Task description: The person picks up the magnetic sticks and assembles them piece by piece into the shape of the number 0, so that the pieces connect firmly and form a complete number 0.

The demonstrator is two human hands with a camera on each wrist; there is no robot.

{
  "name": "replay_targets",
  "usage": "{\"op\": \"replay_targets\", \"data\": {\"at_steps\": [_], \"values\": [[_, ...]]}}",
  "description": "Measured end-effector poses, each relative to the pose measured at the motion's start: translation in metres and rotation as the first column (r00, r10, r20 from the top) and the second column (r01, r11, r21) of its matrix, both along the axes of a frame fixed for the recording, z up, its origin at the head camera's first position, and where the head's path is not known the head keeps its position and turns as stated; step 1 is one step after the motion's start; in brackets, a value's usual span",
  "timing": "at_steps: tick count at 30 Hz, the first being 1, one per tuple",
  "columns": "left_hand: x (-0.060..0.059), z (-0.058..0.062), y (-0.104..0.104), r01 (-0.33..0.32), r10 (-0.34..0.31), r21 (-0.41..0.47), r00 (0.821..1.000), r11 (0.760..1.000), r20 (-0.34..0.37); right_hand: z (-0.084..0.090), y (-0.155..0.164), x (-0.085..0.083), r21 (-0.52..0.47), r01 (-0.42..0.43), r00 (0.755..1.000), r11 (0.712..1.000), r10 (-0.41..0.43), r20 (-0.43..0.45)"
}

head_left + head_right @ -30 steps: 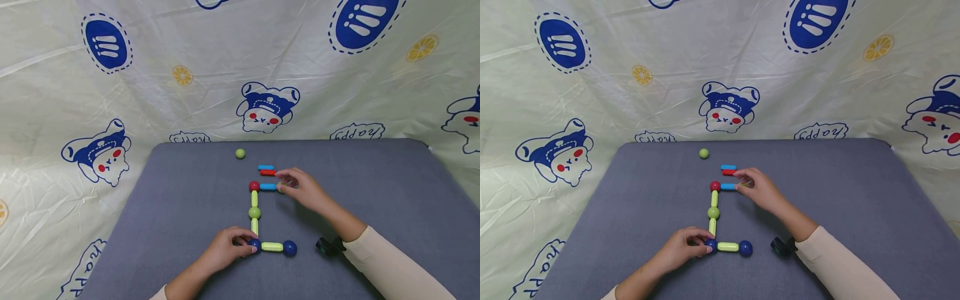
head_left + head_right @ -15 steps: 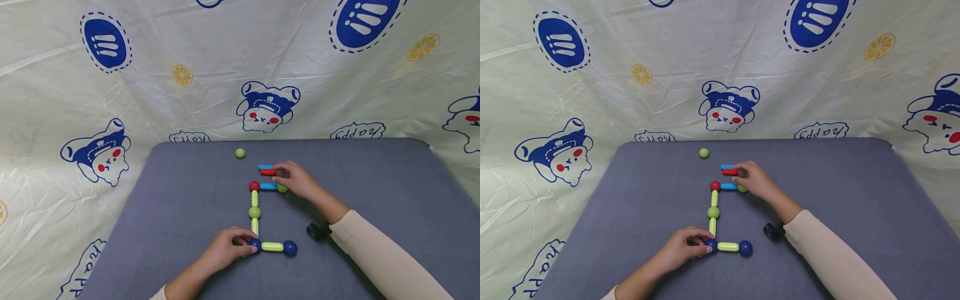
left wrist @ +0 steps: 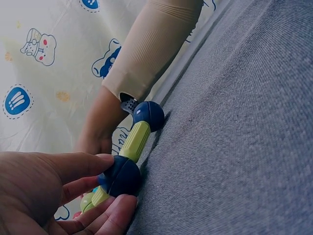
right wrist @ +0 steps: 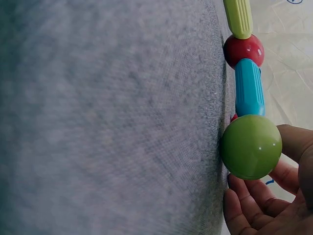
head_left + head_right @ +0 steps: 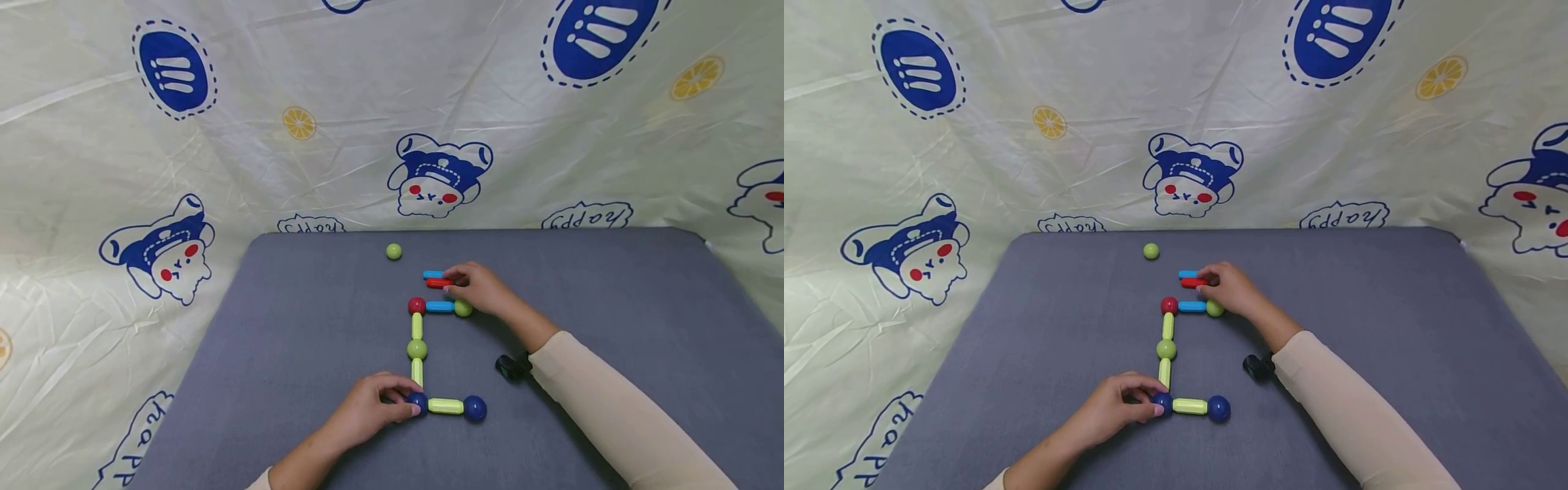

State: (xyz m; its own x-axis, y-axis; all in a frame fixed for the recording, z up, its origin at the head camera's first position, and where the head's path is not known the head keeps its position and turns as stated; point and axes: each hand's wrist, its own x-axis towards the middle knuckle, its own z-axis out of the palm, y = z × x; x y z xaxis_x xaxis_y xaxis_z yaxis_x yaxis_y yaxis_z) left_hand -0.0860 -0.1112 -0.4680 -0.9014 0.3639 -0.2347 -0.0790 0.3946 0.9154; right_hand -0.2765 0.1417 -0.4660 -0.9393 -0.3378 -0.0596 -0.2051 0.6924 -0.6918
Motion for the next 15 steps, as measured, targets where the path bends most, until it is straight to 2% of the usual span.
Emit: {"op": "replay_targets", "data": {"at_steps": [11, 15], "values": [[0.0, -0.001, 0.001, -0.011, 0.011, 0.009, 1.0, 1.0, 0.02, 0.002, -0.008, -0.005, 0.063, -0.011, 0.999, 0.998, 0.008, 0.046], [0.0, -0.003, 0.001, -0.011, 0.011, 0.007, 1.0, 1.0, 0.021, 0.003, -0.012, -0.006, 0.092, -0.007, 1.0, 0.996, 0.005, 0.02]]}}
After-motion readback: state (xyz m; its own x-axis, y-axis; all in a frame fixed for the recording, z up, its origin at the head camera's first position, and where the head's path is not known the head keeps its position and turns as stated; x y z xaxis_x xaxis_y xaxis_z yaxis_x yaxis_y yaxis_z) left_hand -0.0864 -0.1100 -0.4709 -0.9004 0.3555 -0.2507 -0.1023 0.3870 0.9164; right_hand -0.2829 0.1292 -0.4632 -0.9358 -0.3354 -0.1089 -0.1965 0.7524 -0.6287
